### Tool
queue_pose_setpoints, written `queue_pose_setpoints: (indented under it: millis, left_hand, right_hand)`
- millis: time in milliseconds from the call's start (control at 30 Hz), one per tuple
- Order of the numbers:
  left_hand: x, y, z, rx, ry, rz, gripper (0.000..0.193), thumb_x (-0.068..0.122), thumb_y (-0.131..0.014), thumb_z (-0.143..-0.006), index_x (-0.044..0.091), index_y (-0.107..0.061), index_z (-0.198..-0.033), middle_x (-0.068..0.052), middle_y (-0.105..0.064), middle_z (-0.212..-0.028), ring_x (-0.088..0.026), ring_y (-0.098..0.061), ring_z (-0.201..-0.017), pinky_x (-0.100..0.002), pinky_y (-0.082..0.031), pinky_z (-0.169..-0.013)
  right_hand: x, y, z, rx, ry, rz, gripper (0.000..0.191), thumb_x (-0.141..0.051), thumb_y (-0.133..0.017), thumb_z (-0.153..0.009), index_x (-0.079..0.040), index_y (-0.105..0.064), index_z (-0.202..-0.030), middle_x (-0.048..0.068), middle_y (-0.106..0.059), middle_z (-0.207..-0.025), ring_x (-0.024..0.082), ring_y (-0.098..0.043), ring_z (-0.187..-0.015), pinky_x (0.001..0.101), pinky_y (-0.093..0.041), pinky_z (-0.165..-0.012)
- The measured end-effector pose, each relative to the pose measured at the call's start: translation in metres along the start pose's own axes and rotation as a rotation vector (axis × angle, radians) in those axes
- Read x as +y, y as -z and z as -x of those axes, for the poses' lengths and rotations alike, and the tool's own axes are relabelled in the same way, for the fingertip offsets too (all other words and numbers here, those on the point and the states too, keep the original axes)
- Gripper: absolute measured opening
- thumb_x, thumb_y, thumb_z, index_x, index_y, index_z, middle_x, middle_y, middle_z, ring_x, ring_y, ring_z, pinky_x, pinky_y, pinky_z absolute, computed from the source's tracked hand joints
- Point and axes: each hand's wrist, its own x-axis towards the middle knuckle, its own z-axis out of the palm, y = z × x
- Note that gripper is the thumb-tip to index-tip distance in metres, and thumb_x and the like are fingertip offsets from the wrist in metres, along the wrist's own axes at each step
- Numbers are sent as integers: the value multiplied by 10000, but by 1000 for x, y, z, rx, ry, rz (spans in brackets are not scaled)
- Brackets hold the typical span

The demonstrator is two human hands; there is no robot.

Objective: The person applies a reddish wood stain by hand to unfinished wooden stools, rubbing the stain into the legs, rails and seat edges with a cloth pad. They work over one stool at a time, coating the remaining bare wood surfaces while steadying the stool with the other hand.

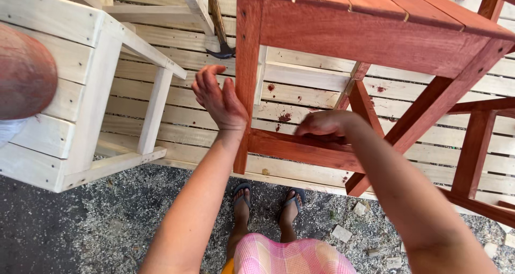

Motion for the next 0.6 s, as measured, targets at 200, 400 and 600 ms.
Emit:
queue_pose_setpoints:
  millis: [200,400,600]
  left_hand:
    - [-4,-2,4,-13,-42,8,420,452,-402,-1053,91,-539,-1221,-70,-561,-1233,-316,-455,-1229,-484,-296,-1117]
    - [-3,-5,4,-13,-59,-3,415,452,-397,-1066,89,-545,-1203,-68,-569,-1226,-320,-455,-1234,-485,-294,-1114]
    - [1,-6,2,-8,-60,-18,404,451,-403,-1064,94,-552,-1180,-64,-573,-1218,-324,-454,-1236,-487,-301,-1099]
  right_hand:
    - [-67,-23,-42,101,99,-154,520,-469,-465,-931,-338,-620,-1409,-6,-494,-1568,311,-455,-1441,653,-419,-1082]
    - [-46,-21,-33,89,492,-857,455,-254,-483,-973,-42,-666,-1332,139,-706,-1331,355,-622,-1266,519,-511,-1012]
    - [-37,8,33,50,679,-1126,527,-249,-496,-1046,126,-566,-1409,234,-712,-1307,326,-700,-1205,410,-568,-1061]
